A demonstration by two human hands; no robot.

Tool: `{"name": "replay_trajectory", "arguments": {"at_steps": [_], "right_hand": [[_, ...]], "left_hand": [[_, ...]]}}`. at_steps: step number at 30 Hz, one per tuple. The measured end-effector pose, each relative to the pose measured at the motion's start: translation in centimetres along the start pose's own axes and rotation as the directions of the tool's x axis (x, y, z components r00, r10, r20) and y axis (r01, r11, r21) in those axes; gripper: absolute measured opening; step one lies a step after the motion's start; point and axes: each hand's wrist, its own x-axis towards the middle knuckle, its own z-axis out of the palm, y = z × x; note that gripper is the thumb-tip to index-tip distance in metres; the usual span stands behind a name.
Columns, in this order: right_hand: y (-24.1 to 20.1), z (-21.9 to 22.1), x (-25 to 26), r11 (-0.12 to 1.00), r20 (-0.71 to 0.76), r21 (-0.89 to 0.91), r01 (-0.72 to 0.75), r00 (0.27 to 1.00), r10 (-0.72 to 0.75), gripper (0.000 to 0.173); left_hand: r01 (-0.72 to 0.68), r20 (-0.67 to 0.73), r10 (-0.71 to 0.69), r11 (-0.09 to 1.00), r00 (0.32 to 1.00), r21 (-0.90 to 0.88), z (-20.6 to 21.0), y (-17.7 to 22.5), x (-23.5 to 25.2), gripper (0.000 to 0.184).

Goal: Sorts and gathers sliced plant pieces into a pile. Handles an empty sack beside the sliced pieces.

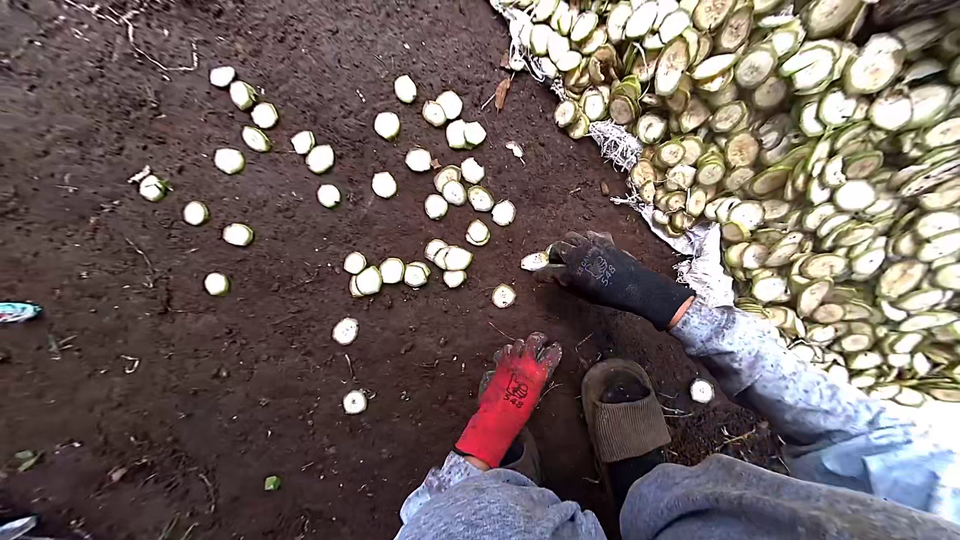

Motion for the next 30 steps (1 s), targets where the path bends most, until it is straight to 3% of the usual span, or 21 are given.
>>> {"name": "replay_trajectory", "arguments": {"at_steps": [4,6,8,10,12,14,18,20,22,24,27,28,30], "right_hand": [[1.1,0.9,2.7,0.98,0.198,-0.117,0.16,0.971,-0.135,0.055],[1.7,0.8,1.9,0.982,0.183,-0.106,0.154,0.974,-0.132,0.062],[2.3,1.0,0.6,0.988,0.164,-0.12,0.099,0.983,-0.079,0.066],[2.3,1.3,-0.8,0.994,0.125,-0.112,-0.009,0.992,0.023,0.049],[2.3,1.9,-2.0,0.992,0.075,-0.065,-0.105,0.991,0.11,0.038],[2.4,3.2,-3.3,0.984,-0.013,0.067,-0.165,0.986,0.166,0.039],[1.9,3.5,-4.3,0.918,-0.112,0.356,-0.174,0.967,0.227,0.029],[0.3,3.3,-4.3,0.906,-0.072,0.355,-0.229,0.96,0.271,0.037],[-1.4,3.4,-3.6,0.89,0.085,0.276,-0.362,0.932,0.352,0.049],[-2.2,3.8,-2.9,0.859,0.15,0.266,-0.437,0.899,0.411,0.041],[-3.1,3.9,-3.5,0.826,0.089,0.338,-0.451,0.889,0.449,0.025],[-3.9,3.5,-4.2,0.807,0.08,0.356,-0.472,0.875,0.477,0.024],[-5.7,0.9,-5.1,0.695,0.309,0.325,-0.642,0.766,0.563,0.032]], "left_hand": [[0.082,0.24,-0.089,0.996,0.967,0.038,-2.0,0.7,1.3,0.049],[0.08,0.298,-0.09,0.996,0.951,0.046,-2.4,0.7,1.5,0.049],[0.086,0.254,-0.076,0.996,0.964,-0.029,-2.6,-0.4,1.5,0.045],[0.116,0.056,-0.108,0.977,0.993,-0.178,-3.1,-2.0,1.5,0.038],[0.187,-0.127,-0.225,0.948,0.966,-0.259,-4.5,-3.4,2.3,0.046],[0.271,-0.145,-0.303,0.941,0.942,-0.204,-5.7,-4.3,3.7,0.062],[0.303,-0.113,-0.304,0.953,0.946,-0.033,-5.4,-4.9,5.8,0.044],[0.334,-0.096,-0.336,0.942,0.937,-0.04,-5.4,-4.8,5.7,0.04],[0.337,-0.099,-0.344,0.938,0.934,-0.081,-5.9,-5.1,5.8,0.039],[0.223,-0.18,-0.253,0.96,0.951,-0.171,-7.3,-4.4,5.6,0.031],[-0.196,-0.353,0.098,0.947,0.931,-0.255,-11.7,1.4,5.6,0.024],[-0.369,-0.394,0.242,0.883,0.887,-0.289,-13.2,4.4,6.4,0.027],[-0.616,-0.359,0.507,0.71,0.783,-0.342,-15.9,9.5,8.3,0.056]]}}
